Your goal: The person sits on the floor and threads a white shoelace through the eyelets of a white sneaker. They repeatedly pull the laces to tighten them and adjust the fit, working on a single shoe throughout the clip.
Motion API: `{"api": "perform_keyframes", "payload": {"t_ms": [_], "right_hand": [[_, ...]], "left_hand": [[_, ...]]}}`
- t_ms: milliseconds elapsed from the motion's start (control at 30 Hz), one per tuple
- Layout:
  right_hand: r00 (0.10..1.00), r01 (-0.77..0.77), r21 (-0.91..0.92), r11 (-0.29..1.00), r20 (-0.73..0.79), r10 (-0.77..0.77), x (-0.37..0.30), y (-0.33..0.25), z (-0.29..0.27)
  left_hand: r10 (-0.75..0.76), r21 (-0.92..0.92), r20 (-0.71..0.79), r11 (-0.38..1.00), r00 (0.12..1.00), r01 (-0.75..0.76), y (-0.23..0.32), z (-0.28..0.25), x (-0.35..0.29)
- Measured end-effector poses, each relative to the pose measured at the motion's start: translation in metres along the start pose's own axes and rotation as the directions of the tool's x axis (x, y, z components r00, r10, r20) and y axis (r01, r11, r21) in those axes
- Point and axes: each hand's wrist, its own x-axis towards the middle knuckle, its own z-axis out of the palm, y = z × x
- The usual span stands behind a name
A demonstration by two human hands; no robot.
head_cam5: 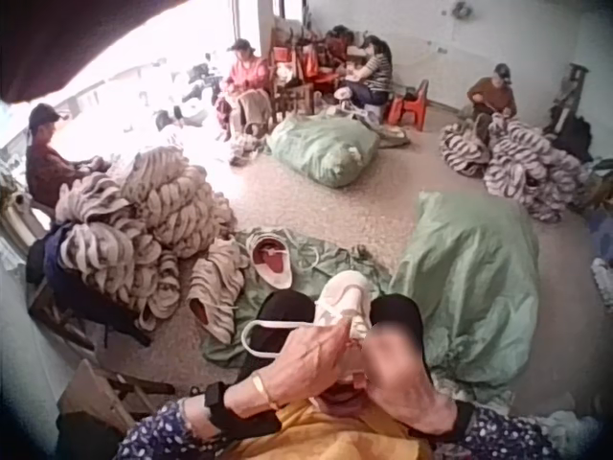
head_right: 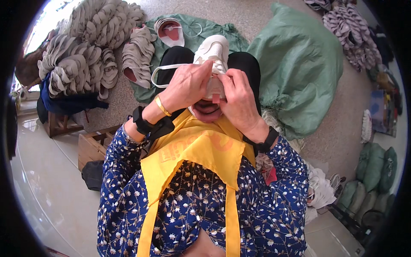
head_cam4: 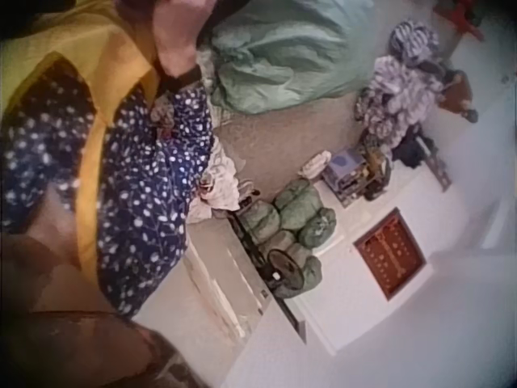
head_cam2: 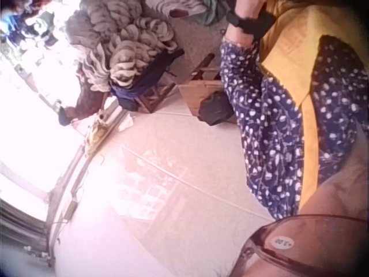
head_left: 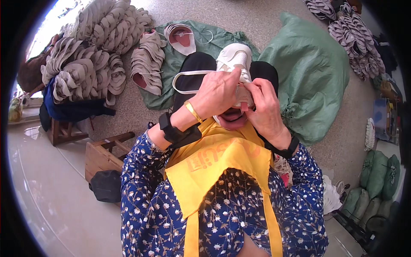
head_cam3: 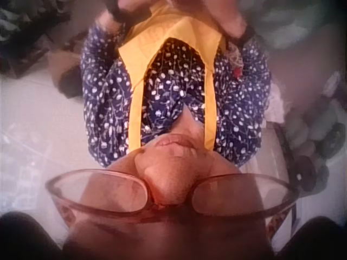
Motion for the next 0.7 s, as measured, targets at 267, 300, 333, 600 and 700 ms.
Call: {"api": "perform_keyframes", "payload": {"t_ms": [267,300,333,600,700], "right_hand": [[1.000,-0.017,0.023,1.000,-0.001,0.017,0.006,-0.004,0.002],[1.000,-0.023,0.032,0.999,0.003,0.023,0.006,-0.003,0.001],[1.000,-0.031,0.032,0.999,0.007,0.030,0.005,-0.002,0.001],[0.999,-0.034,0.030,0.999,-0.001,0.034,0.005,-0.001,0.003],[1.000,-0.024,0.038,0.999,0.007,0.024,0.005,0.000,0.004]], "left_hand": [[0.034,-0.046,0.076,0.998,0.997,-0.030,-0.013,-0.005,0.007],[0.002,-0.001,0.095,1.000,0.995,-0.002,-0.006,-0.007,0.009],[-0.031,0.044,0.112,0.999,0.993,0.026,-0.001,-0.008,0.010],[0.058,-0.266,0.259,0.964,0.964,0.014,-0.026,-0.012,0.017],[0.070,-0.170,0.188,0.985,0.980,-0.038,-0.022,-0.008,0.015]]}}
